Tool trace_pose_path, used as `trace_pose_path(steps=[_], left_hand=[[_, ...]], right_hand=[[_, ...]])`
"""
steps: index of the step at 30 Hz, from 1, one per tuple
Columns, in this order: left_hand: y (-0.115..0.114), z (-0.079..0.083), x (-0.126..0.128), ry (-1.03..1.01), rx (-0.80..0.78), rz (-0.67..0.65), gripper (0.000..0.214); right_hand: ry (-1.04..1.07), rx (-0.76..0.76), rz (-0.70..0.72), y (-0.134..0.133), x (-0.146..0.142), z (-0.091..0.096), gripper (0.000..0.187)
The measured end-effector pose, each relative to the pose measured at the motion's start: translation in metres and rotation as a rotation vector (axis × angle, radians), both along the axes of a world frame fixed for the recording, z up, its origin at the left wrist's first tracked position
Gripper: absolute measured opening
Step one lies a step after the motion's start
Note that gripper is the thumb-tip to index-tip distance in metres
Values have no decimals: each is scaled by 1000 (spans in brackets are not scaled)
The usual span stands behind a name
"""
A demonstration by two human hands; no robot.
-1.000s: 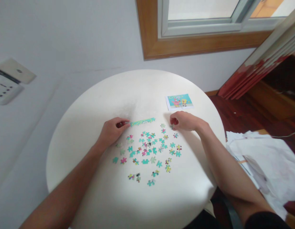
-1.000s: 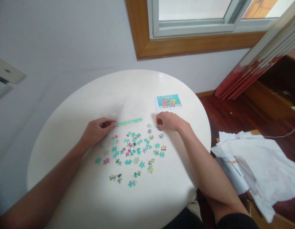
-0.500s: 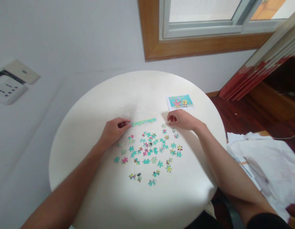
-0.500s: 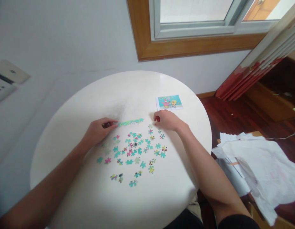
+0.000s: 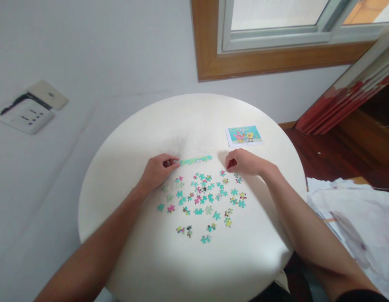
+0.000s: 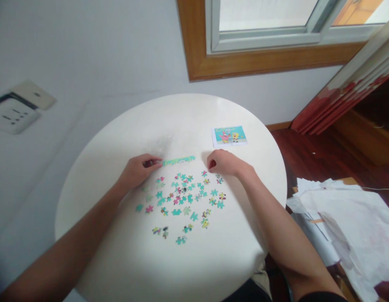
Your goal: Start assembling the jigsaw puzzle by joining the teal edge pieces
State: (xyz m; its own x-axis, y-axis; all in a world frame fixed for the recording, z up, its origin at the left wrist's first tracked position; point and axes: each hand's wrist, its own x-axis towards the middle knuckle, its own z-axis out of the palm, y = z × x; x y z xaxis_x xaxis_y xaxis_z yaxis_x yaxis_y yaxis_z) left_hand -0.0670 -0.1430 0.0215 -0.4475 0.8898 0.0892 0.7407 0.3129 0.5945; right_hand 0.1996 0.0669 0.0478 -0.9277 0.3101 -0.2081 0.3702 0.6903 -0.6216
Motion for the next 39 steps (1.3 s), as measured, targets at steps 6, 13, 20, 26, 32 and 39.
trace_pose_path(steps=[6, 13, 20, 26, 32, 39], left_hand=[[0, -2, -3, -5, 13, -3, 27], [-2, 1, -5, -32, 16, -18, 24], [-8, 8, -11, -94, -26, -75, 22], [-21, 21, -24, -91, -184, -164, 19], [-33, 34, -22, -120, -363, -336, 27], [-34, 27, -16, -65, -380, -260, 25]], right_hand=[[58, -21, 11, 0, 2, 3, 11], [102, -11, 10, -10, -6, -2, 11], [33, -50, 90, -13, -6, -7, 7], [26, -45, 92, -13, -4, -4, 12], [63, -2, 29, -13, -6, -5, 19], [56, 13, 43, -14, -6, -5, 24]])
